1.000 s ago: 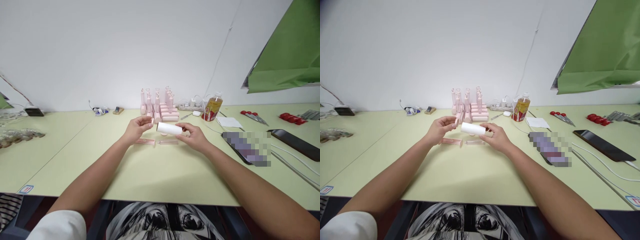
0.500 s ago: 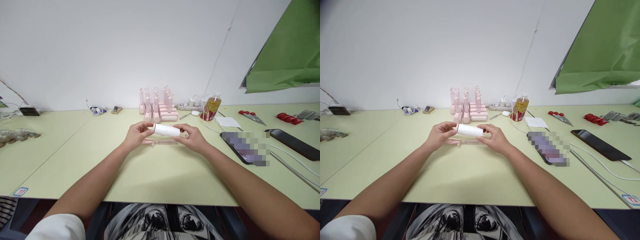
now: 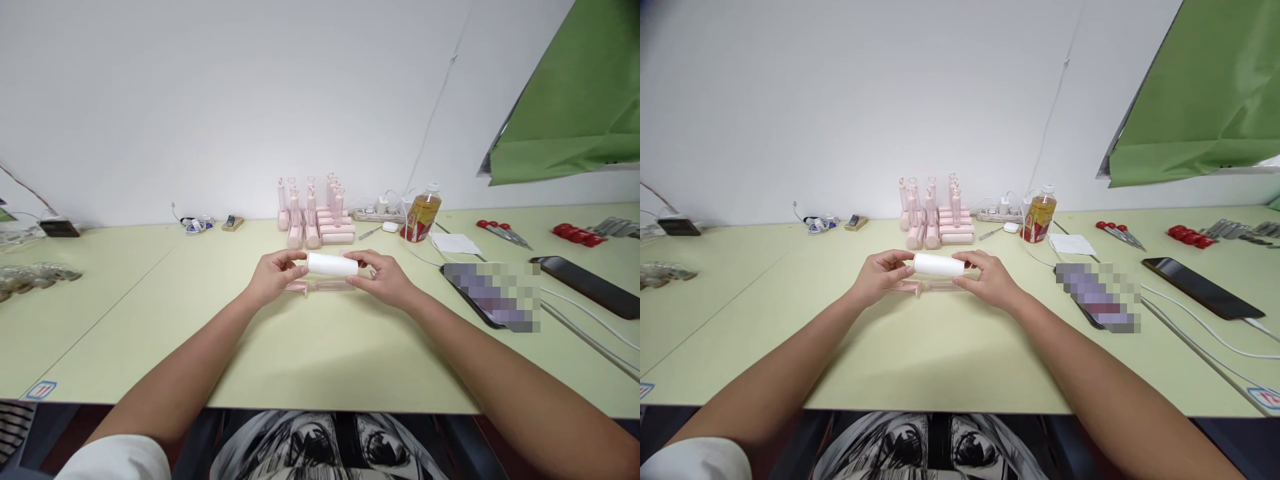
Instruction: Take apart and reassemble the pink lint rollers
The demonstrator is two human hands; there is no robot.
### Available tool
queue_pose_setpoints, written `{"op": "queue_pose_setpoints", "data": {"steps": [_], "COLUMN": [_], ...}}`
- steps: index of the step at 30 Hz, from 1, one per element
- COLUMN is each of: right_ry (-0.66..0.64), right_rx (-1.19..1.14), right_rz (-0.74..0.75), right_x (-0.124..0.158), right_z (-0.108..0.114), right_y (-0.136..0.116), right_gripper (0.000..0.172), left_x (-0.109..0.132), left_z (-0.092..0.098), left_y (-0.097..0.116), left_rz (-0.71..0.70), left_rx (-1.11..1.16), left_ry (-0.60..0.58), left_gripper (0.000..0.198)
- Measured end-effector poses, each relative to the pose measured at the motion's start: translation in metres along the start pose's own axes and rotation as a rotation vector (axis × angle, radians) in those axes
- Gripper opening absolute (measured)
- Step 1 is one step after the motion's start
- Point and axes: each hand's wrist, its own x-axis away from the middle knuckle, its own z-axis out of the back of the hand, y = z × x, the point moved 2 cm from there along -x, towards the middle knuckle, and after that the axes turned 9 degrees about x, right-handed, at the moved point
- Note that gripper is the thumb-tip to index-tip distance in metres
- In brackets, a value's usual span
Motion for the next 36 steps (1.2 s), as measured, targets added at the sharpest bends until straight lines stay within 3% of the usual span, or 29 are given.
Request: {"op": "queue_pose_setpoints", "data": {"steps": [7, 11, 15, 18, 20, 23, 26, 31, 36], "right_ry": [0.043, 0.121, 0.136, 0.040, -0.054, -0.374, -0.561, -0.637, -0.547], "right_rx": [0.013, 0.094, 0.227, 0.280, 0.355, 0.691, 0.762, 0.783, 0.688], "right_rz": [-0.005, 0.016, 0.106, 0.140, 0.053, -0.113, -0.130, -0.112, -0.104], "right_x": [0.000, -0.001, -0.011, -0.034, -0.055, -0.080, -0.091, -0.095, -0.092], "right_z": [-0.005, -0.012, -0.018, -0.016, -0.014, -0.021, -0.040, -0.068, -0.062], "right_y": [-0.004, -0.017, -0.032, -0.035, -0.030, -0.016, -0.007, -0.006, -0.009], "right_gripper": [0.040, 0.037, 0.037, 0.041, 0.039, 0.038, 0.027, 0.012, 0.008], "left_x": [-0.001, 0.001, -0.001, -0.008, -0.014, -0.019, -0.022, -0.022, -0.022], "left_z": [0.001, -0.005, -0.005, 0.006, 0.016, 0.032, 0.042, 0.039, 0.034], "left_y": [-0.004, -0.002, -0.002, -0.002, -0.003, -0.003, -0.003, -0.003, -0.001], "left_rz": [-0.031, -0.024, -0.032, -0.046, -0.049, -0.064, -0.069, -0.060, -0.075], "left_rx": [0.017, 0.094, 0.156, 0.265, 0.353, 0.434, 0.466, 0.471, 0.475], "left_ry": [0.040, 0.110, 0.214, 0.307, 0.365, 0.459, 0.522, 0.520, 0.517], "left_gripper": [0.050, 0.057, 0.051, 0.047, 0.046, 0.042, 0.038, 0.032, 0.029]}}
